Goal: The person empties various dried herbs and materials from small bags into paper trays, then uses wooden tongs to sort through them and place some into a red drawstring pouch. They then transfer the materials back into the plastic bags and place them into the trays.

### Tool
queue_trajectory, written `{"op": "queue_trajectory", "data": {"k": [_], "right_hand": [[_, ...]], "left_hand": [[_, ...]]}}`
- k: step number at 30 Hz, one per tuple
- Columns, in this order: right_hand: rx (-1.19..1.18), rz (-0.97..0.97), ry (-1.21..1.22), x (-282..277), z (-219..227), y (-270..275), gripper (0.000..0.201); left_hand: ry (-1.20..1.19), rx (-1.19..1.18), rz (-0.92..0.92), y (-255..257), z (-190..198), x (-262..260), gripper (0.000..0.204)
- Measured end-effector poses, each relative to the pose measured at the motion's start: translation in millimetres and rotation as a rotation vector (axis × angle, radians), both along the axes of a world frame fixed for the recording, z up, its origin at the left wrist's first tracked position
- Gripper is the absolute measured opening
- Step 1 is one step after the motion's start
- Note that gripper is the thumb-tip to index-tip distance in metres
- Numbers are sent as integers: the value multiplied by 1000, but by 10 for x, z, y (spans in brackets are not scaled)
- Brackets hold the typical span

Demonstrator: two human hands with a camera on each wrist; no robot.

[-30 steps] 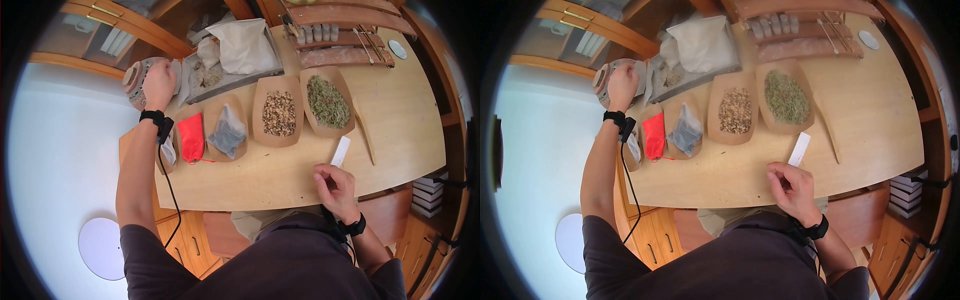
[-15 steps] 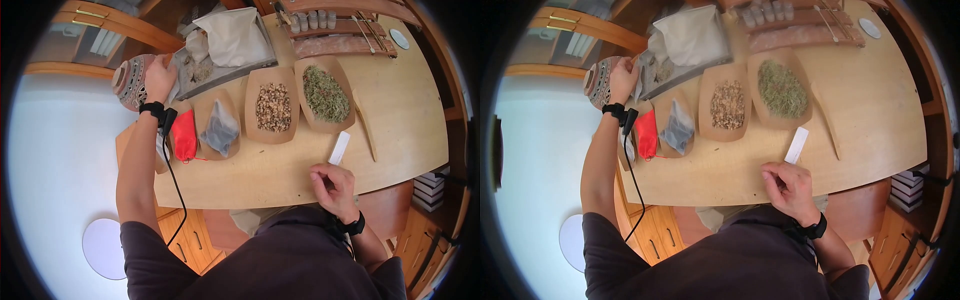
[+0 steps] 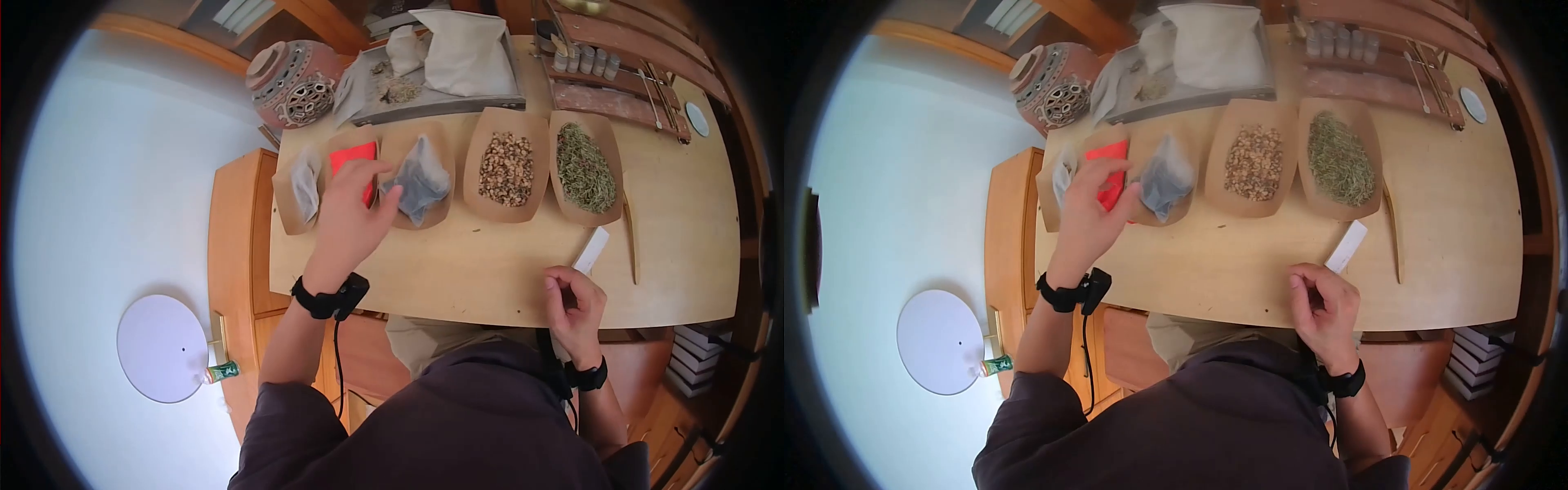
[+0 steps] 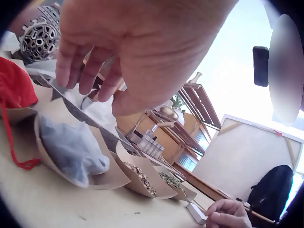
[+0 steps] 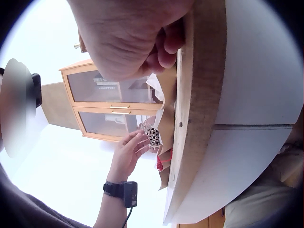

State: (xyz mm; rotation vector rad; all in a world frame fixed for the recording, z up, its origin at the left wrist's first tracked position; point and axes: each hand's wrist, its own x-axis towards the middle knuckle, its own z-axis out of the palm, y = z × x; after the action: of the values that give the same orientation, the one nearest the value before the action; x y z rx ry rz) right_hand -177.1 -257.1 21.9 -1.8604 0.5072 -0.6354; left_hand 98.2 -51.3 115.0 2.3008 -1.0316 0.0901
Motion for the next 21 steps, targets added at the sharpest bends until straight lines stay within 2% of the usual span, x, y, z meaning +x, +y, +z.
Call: {"op": "queue_trajectory", "data": {"k": [7,12,15,21], "right_hand": [[-41,-8,12,1,-3,31,5],[-101,-13,3,8,-30,61,5],[-116,-16,25,0,-26,68,5],[-91,-26,42,10,-49,86,5]], "left_hand": [[-241,101,286,906,-79,395,34],[-204,247,394,1267,-459,685,44],[-191,157,394,1315,-673,804,39],[-134,-20,473,1403,-782,878,20]]}}
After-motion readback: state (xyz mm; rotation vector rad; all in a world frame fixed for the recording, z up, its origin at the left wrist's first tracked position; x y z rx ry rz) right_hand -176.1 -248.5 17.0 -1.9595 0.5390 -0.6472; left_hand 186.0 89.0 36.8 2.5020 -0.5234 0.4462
